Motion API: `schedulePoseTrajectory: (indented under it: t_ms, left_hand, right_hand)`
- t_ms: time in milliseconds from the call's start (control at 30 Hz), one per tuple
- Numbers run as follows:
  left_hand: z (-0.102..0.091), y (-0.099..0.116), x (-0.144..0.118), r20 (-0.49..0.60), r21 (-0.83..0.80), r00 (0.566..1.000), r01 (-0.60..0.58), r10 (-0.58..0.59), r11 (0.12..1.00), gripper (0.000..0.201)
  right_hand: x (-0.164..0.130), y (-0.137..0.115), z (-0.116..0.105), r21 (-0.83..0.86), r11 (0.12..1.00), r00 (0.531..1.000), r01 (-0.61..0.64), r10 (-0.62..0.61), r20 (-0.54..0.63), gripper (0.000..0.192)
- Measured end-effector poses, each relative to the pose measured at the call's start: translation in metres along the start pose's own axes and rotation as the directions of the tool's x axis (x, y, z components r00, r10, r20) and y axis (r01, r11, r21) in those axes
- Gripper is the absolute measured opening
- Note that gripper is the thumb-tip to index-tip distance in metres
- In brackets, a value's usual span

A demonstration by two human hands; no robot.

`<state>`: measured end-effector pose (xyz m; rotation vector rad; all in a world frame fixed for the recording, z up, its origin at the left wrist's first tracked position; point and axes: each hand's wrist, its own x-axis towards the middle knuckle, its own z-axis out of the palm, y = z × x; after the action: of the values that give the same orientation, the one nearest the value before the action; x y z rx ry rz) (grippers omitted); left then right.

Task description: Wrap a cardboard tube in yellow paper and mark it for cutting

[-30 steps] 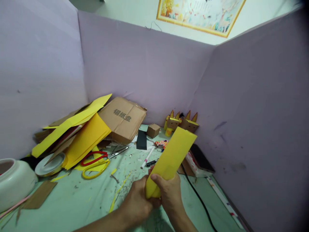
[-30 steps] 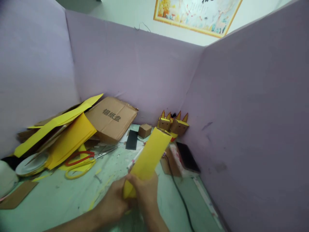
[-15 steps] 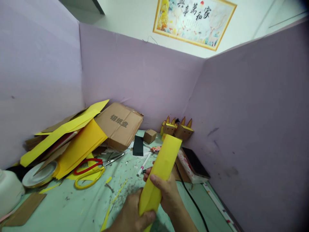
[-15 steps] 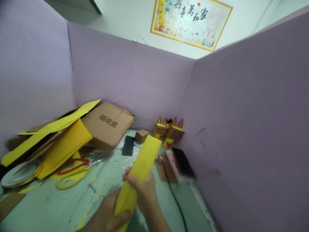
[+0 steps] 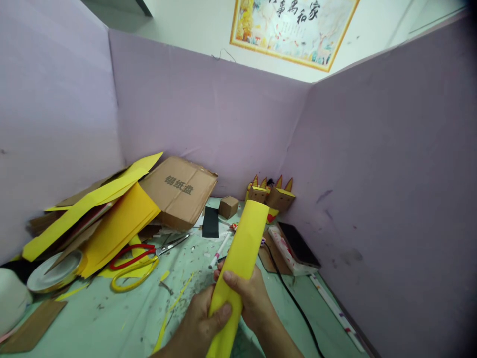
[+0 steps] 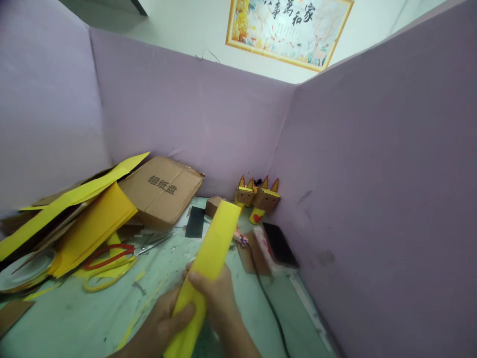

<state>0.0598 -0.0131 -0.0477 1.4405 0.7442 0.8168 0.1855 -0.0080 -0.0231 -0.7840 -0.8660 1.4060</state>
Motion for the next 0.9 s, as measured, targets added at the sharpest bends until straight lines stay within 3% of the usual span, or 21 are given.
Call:
schedulePoseTrajectory:
  t_ms: [133, 233, 300, 467, 567, 800, 900]
  left_hand:
    - [0.003, -0.001, -0.001, 0.056, -0.048, 0.998, 0.016, -0.014, 0.999, 0.058]
    - [0.005, 0.003, -0.004, 0.140, 0.010, 0.990, 0.023, -0.024, 1.000, 0.061]
    - [0.006, 0.005, -0.006, 0.134, 0.059, 0.991, 0.010, -0.018, 0.998, 0.057]
    - [0.007, 0.010, -0.008, 0.056, 0.173, 0.998, 0.006, -0.016, 0.985, 0.052]
    - [0.009, 0.013, -0.008, 0.082, 0.165, 0.996, 0.006, -0.019, 0.986, 0.054]
    - [0.010, 0.015, -0.009, 0.131, 0.146, 0.987, 0.068, -0.087, 0.987, 0.061]
    - [0.008, 0.019, -0.007, 0.116, 0.185, 0.993, 0.011, -0.033, 0.983, 0.060]
  right_hand:
    - [0.003, -0.009, -0.006, 0.075, 0.996, 0.999, 0.049, -0.047, -0.019, 0.048]
    - [0.007, -0.020, -0.012, 0.181, 0.978, 0.984, 0.108, -0.080, -0.158, 0.051]
    - [0.008, -0.024, -0.013, 0.195, 0.975, 0.975, 0.106, -0.064, -0.211, 0.045]
    - [0.003, -0.024, -0.007, 0.181, 0.981, 0.984, 0.074, -0.043, -0.172, 0.037]
    - [0.002, -0.028, -0.008, 0.195, 0.976, 0.988, 0.100, -0.074, -0.138, 0.041]
    - [0.004, -0.043, -0.024, 0.202, 0.970, 0.971, 0.133, -0.087, -0.221, 0.031]
    - [0.004, -0.041, -0.022, 0.208, 0.969, 0.974, 0.134, -0.089, -0.210, 0.030]
